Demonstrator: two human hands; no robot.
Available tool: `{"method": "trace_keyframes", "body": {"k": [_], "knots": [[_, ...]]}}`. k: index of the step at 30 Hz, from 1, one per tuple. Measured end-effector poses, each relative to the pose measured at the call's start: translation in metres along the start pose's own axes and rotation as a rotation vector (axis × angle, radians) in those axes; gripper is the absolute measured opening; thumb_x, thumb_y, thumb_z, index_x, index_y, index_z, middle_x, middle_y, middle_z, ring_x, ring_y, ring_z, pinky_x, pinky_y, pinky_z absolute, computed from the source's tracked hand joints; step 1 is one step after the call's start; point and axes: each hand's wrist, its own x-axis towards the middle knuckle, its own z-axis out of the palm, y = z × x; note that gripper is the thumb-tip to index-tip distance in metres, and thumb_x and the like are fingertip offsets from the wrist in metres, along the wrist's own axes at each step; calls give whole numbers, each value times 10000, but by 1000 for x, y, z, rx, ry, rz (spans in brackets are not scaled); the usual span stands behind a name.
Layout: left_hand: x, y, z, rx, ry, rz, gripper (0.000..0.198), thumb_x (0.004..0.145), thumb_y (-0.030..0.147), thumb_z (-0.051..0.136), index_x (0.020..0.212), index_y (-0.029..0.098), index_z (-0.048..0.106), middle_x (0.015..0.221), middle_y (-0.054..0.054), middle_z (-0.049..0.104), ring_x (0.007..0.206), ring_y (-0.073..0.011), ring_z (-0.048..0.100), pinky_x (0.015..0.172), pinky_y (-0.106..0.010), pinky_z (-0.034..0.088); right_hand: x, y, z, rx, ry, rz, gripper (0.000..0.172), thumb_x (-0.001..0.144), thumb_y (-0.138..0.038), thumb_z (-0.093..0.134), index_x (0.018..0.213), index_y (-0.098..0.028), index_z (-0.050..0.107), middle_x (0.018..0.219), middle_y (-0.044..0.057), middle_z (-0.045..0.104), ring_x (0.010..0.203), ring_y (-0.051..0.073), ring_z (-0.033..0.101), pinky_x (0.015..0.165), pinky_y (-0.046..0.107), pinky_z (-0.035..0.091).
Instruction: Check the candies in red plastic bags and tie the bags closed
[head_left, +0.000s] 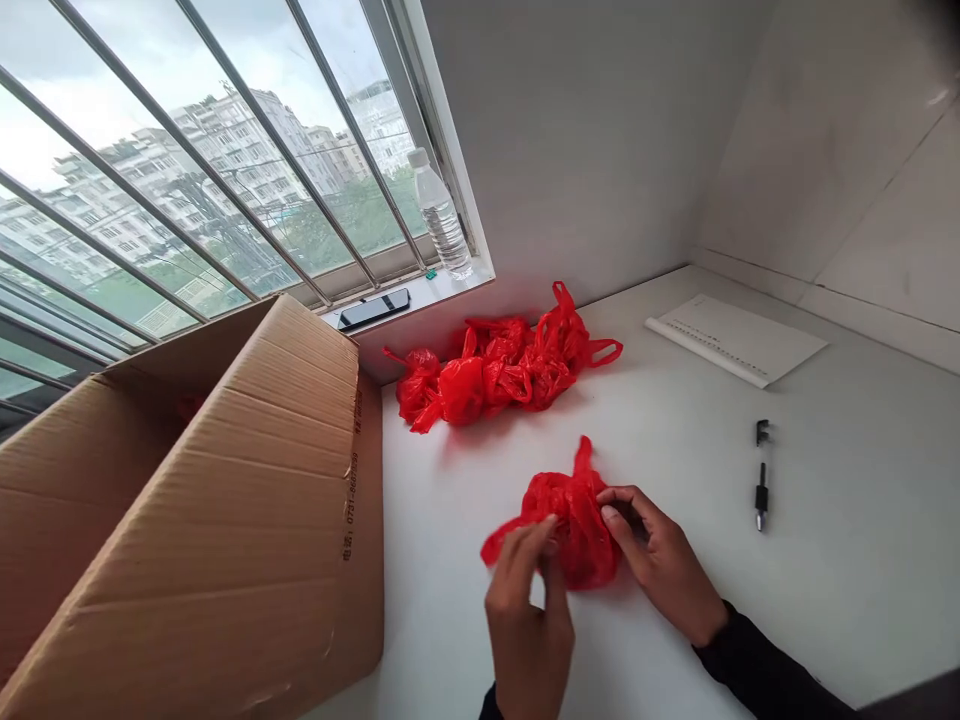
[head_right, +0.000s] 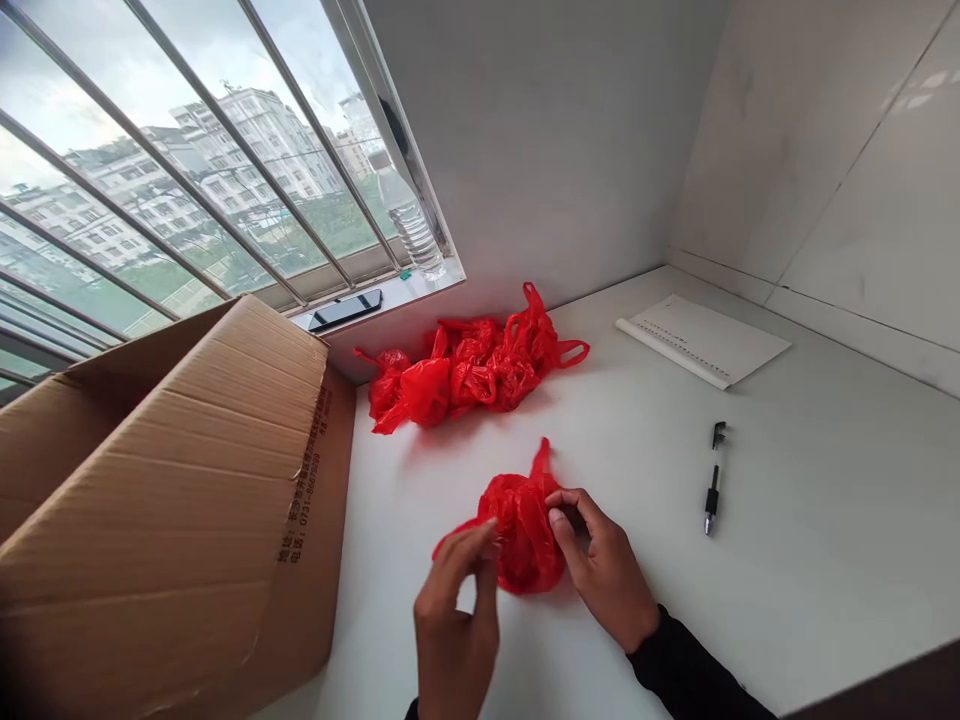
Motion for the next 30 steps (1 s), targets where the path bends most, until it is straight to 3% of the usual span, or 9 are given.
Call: {"method": "trace_keyframes", "body": {"k": [2,5,10,14,16,19,23,27,30], "knots": [[-1,-5,-4,19,55,-65,354,1029,215,439,1332,270,613,1272,-102,624,1170,-233,624,910,-393,584,-1,0,-1,32,-3,12,305,1005,-539,502,1131,-273,582,1134,28,647,928,187,636,836,325,514],[-3,-12,-6,38,18,-129,360,1003,251,520,1347,294,616,1339,-98,582,1238,-265,566,988,-459,538,-2,-2,-1,46,-19,-4,312,996,-528,528,1179,-278,567,1121,34,638,955,195,633,849,338,534],[-11,-10,-4,14,-68,-192,398,997,298,550,1394,319,565,1090,-55,688,1012,-246,618,877,-439,546,-5,-4,-1,-79,-13,-149,339,952,-465,619,1238,-290,566,1199,61,601,1130,241,568,1021,444,482],[-13,-7,-7,-19,-76,-235,175,968,331,595,1100,297,704,972,-32,701,915,-246,623,860,-435,517,-5,-5,-2,-186,-51,-218,194,991,-429,558,1003,-262,656,1053,67,637,1055,258,576,956,458,494],[-12,-7,-13,-44,-41,-280,149,973,355,581,986,268,702,937,-33,697,887,-243,624,824,-413,513,-4,-4,-5,-159,17,-191,221,996,-441,551,954,-245,644,995,64,646,975,244,599,891,419,513],[-11,-9,-24,-98,19,-352,203,992,403,546,977,248,677,921,-31,697,837,-218,631,764,-364,522,-6,0,-9,-109,136,-140,237,1011,-457,521,1012,-232,597,1005,60,646,916,219,624,848,378,530],[-14,-10,-34,-144,47,-378,228,988,434,550,1009,245,674,975,-35,695,870,-206,640,796,-346,527,-10,-6,-10,-173,189,-191,205,1023,-414,503,1111,-244,574,1143,77,621,1065,242,588,947,427,502],[-15,-4,-30,-145,46,-336,193,957,422,597,1012,262,689,1026,-35,661,972,-219,612,866,-352,510,-5,-25,-3,-439,6,-485,402,1001,-297,542,1398,-289,482,1393,71,542,1334,267,426,1138,520,369],[-15,-4,-31,-146,70,-342,193,938,427,621,958,247,688,997,-37,659,914,-216,616,827,-350,513,3,-35,-4,-513,-120,-565,260,1004,-248,532,1253,-287,596,1206,38,646,1207,239,536,1205,570,253]]}}
